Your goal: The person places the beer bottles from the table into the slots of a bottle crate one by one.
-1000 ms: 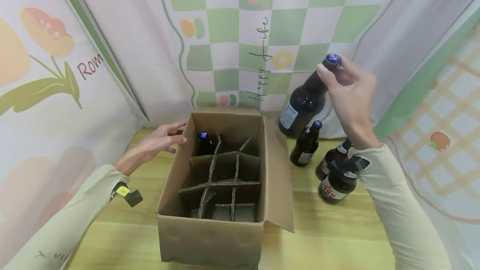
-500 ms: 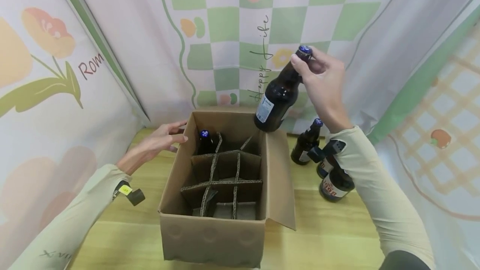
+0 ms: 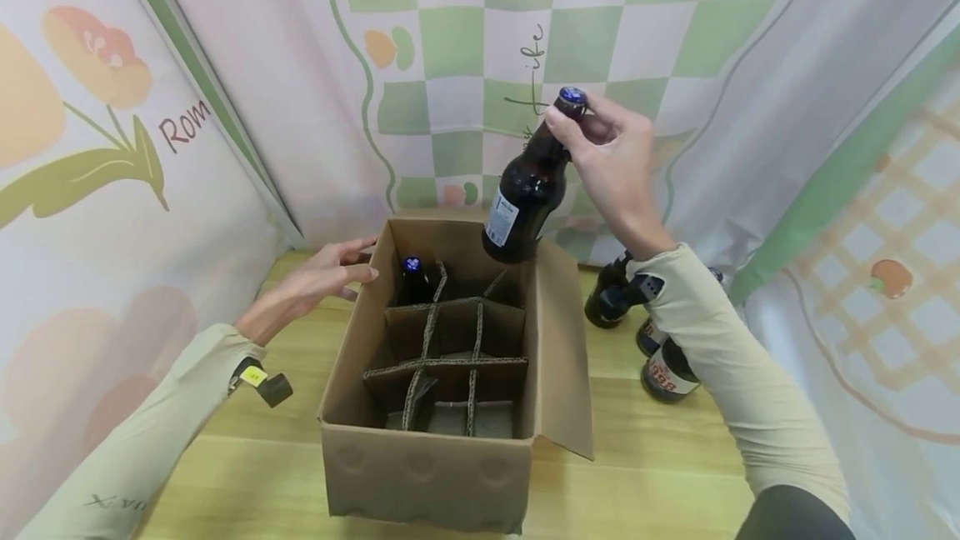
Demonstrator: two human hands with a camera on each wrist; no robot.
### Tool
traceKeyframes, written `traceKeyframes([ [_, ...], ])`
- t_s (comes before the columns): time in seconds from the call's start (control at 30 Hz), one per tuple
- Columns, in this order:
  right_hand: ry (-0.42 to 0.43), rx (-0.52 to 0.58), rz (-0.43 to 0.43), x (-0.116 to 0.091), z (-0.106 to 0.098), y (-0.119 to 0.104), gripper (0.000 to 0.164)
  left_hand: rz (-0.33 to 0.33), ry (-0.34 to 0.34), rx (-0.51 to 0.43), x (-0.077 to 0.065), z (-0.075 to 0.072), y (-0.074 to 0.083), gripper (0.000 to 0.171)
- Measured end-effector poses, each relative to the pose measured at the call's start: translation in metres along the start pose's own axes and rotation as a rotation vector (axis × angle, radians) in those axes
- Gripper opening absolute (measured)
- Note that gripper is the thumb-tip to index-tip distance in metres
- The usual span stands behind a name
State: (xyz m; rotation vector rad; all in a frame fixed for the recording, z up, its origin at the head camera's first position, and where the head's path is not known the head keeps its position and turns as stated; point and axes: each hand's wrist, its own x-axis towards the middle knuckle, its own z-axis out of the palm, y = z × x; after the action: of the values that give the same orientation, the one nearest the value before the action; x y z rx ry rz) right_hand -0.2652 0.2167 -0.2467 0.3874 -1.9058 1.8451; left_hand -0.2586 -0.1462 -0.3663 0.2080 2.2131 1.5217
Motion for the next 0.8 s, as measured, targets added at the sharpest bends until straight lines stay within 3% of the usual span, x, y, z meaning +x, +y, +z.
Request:
traceKeyframes([
  [0.3,-0.076,-0.269,-0.023,-0.01,0.021,0.022,0.04,0.0,-0.011,-0.018,-0.001,0.009,0.0,0.082],
  [0.63,-0.221,-0.355,-0.057,-0.011,0.047,0.043,0.037,0.0,0.014,0.002,-0.003,0.007,-0.001,0.081],
  [0.8,-0.291,-0.43,-0.12,-0.013,0.054,0.054,0.025,0.002,0.002,-0.006,0.002,0.006,0.0,0.082],
])
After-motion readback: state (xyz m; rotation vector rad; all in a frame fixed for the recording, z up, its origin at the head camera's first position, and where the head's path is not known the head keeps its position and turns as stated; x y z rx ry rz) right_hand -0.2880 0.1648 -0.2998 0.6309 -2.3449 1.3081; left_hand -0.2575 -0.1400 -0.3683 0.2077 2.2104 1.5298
